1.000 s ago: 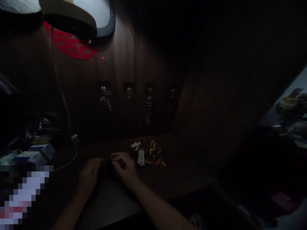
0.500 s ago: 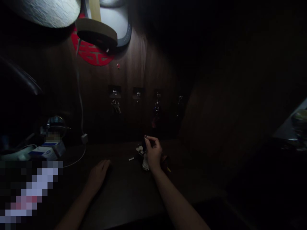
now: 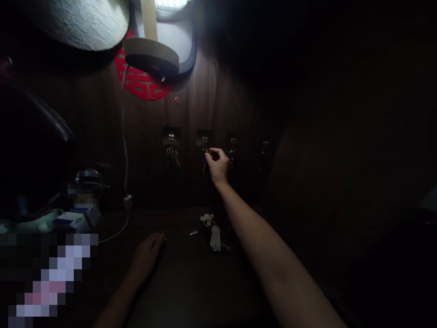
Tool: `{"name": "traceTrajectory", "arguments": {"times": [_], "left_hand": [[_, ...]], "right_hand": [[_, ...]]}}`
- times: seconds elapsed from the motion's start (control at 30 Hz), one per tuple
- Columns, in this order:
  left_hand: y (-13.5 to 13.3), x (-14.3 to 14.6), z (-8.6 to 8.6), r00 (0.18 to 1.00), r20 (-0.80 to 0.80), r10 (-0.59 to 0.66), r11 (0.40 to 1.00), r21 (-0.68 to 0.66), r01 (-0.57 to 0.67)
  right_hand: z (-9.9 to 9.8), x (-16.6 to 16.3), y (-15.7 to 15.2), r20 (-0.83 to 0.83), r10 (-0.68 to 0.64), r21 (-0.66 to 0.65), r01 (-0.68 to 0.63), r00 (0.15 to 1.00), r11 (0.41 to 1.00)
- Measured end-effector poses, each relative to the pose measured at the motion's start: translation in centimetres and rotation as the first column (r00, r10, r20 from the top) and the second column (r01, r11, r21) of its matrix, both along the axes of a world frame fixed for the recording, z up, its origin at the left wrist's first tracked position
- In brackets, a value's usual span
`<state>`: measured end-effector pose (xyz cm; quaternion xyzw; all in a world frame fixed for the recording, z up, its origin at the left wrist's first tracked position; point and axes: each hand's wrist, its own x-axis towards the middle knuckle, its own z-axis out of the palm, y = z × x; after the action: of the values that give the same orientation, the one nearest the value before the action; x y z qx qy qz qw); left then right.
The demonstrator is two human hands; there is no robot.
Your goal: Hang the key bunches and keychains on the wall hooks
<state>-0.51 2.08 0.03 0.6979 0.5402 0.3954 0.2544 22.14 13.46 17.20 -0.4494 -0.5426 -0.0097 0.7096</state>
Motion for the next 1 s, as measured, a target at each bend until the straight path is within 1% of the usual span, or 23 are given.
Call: {"name": "traceTrajectory", "arguments": {"times": [0.1,0.2,0.4,0.57,0.67,0.77,0.87,1.0], "left_hand": [[0.0,0.1,0.2,1.0,0.005,0.006,1.0,-0.016,-0.006],[0.2,0.0,0.0,1.0,0.008,0.006,1.0,-0.022,-0.006],[0.5,0.0,-0.1,1.0,0.005,0.005,0.999,-0.041,-0.005],[0.3,0.1,0.3,1.0,0.016,0.003,0.998,-0.055,-0.002],[0.3,0.1,0.3,1.0,0.014,0.001,0.999,-0.044,0.0],[0.4,0.0,0.1,1.0,-0.004,0.013,0.999,-0.037,-0.014],[0.5,-0.1,-0.2,1.0,-0.017,0.012,1.0,-0.022,-0.012],[0.3,-0.2,-0.2,0.999,-0.038,0.007,1.0,-0.008,-0.008]], "right_hand": [[0.8,-0.3,1.1,0.066,-0.066,-0.014,0.067,0.996,0.998],[0.9,-0.5,1.7,0.105,-0.094,-0.031,0.098,0.99,0.995],[0.3,-0.9,2.5,0.115,-0.09,-0.044,0.095,0.989,0.994],[-0.6,-1.2,1.8,0.097,-0.055,-0.052,0.06,0.994,0.997],[-1.7,-1.1,0.9,0.089,-0.046,-0.052,0.05,0.995,0.997],[-3.2,-0.8,0.0,0.079,-0.038,-0.082,0.044,0.996,0.996],[-5.2,-0.6,-0.8,0.071,-0.01,-0.137,0.02,0.997,0.99],[-8.1,-0.4,-2.1,0.055,0.059,-0.199,-0.047,0.997,0.979]]}}
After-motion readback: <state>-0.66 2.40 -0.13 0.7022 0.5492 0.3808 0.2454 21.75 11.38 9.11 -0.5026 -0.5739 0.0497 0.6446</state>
